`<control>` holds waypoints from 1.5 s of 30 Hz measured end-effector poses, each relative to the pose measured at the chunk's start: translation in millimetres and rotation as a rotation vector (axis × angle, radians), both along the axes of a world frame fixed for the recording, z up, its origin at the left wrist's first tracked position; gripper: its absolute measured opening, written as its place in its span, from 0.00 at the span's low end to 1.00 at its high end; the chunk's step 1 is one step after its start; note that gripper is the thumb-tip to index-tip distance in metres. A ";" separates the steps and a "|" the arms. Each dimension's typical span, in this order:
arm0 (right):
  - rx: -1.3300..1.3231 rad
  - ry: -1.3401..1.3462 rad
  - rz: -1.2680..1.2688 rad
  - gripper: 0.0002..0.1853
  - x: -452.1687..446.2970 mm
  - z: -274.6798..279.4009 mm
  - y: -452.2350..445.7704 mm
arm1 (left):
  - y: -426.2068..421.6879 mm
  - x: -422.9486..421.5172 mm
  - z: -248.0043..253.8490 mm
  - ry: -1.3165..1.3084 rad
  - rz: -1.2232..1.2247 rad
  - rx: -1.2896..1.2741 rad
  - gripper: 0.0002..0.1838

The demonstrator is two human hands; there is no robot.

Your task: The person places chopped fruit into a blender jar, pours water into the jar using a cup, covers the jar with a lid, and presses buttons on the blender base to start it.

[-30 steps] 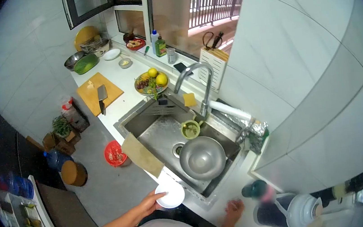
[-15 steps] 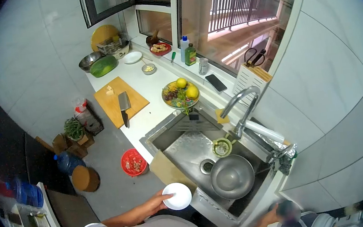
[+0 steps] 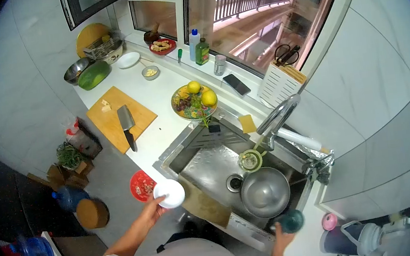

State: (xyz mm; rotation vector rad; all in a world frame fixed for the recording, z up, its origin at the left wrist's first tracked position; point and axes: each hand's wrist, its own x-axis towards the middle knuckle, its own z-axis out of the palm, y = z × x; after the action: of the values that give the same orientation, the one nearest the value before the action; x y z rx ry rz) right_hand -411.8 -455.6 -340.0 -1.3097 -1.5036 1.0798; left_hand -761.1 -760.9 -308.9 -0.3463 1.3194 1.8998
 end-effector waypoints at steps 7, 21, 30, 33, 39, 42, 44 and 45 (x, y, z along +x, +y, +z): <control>0.048 -0.112 0.636 0.38 -107.0 53.3 -52.7 | 15.6 -47.8 -7.3 0.082 0.121 -0.035 0.32; 0.781 0.126 1.012 0.28 -288.6 264.4 -91.0 | 27.2 -194.2 -60.3 0.189 0.111 -0.046 0.27; 0.927 0.102 0.840 0.12 -355.4 343.5 -139.8 | 29.2 -255.7 -87.5 0.112 -0.003 -0.001 0.24; 0.982 0.176 0.741 0.13 -372.8 355.5 -158.6 | 26.3 -265.9 -93.1 0.092 -0.055 0.079 0.23; 1.052 0.010 0.761 0.13 -384.2 375.8 -175.2 | 28.5 -278.3 -83.3 0.091 -0.151 0.014 0.22; 1.071 0.180 0.629 0.12 -390.3 386.5 -190.8 | 32.0 -282.1 -85.5 0.151 -0.230 -0.059 0.23; 0.964 -0.158 0.758 0.11 -380.4 400.6 -191.4 | 35.1 -284.7 -86.7 0.136 -0.265 -0.093 0.24; 0.928 -0.272 0.795 0.11 -380.7 402.0 -193.9 | 35.5 -287.3 -91.6 0.121 -0.269 -0.096 0.25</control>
State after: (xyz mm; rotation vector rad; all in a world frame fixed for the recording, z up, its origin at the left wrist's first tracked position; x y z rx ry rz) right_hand -792.5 -649.5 62.0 -0.1872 -2.4094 0.4686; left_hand -1048.4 -725.4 -400.5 -0.0963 1.4613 1.6575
